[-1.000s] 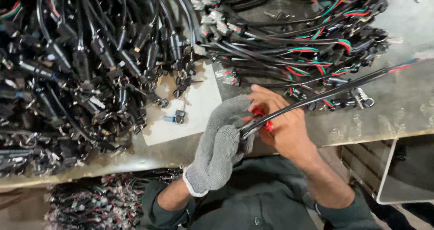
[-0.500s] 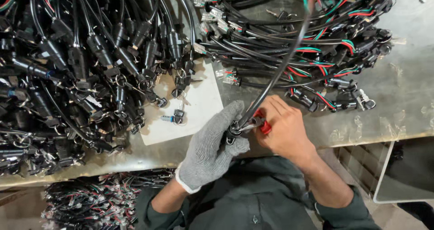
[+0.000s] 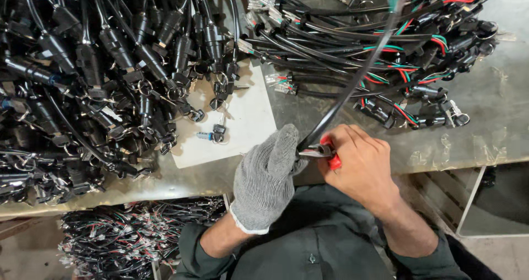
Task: The person holds a black cable in one gloved hand and uses red-handled pliers to cut and strip insulation from the wire ends, working on one cable at a time. Stripped cables with exposed red and green wires are set on the workbench among large piles of finished cable assemblies.
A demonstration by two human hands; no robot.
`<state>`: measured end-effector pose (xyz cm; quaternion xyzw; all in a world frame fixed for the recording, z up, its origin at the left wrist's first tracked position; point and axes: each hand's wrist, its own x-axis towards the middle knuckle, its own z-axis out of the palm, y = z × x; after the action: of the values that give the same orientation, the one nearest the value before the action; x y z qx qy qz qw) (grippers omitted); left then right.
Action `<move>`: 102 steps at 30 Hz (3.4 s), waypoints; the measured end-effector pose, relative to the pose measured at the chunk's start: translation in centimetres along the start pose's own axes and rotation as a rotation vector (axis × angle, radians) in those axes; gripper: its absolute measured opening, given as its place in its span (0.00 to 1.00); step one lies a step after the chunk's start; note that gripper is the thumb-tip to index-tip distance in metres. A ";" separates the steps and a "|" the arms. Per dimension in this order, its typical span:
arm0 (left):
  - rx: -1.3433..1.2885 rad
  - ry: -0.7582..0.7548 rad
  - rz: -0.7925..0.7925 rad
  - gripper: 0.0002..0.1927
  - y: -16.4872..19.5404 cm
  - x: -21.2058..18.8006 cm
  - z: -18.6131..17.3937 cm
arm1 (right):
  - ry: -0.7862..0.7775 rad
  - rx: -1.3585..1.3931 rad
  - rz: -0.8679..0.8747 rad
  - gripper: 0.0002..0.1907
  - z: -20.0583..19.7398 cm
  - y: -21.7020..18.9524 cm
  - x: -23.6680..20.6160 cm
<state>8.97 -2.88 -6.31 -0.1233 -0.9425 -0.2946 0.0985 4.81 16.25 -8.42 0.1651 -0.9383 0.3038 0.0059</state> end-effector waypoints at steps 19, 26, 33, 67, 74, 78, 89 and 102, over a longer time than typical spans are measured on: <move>-1.071 -0.525 -0.182 0.37 -0.7 1.9 -3.3 | 0.104 0.213 -0.296 0.22 1.0 1.9 1.5; -1.120 -0.460 -0.320 0.33 -0.2 1.4 -3.3 | -0.060 0.382 -0.300 0.19 1.3 2.6 3.0; -0.307 -0.259 -0.150 0.37 -0.6 2.3 -2.8 | 0.066 0.203 -0.136 0.17 2.5 1.7 1.6; -0.556 -0.061 0.130 0.36 6.5 5.8 0.3 | 0.548 1.685 0.106 0.17 -11.2 -1.9 0.4; -1.073 -0.270 -0.168 0.21 3.1 3.4 2.7 | 0.283 1.883 0.101 0.15 -5.7 -2.1 -0.1; -1.116 -0.127 -0.411 0.15 1.3 2.9 5.6 | 0.137 1.742 0.150 0.14 -3.9 -5.2 -2.7; -1.829 0.353 -0.860 0.17 -0.2 2.1 -2.3 | 0.028 0.109 -0.361 0.14 -5.3 -4.8 -1.6; -1.185 -0.213 -0.070 0.16 6.8 -1.0 -0.4 | 0.049 1.216 -0.343 0.21 -12.3 -6.3 1.3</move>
<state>11.97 2.13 -2.59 -0.1550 -0.6262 -0.7586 -0.0917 4.47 18.04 5.33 0.2802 -0.5576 0.7812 -0.0188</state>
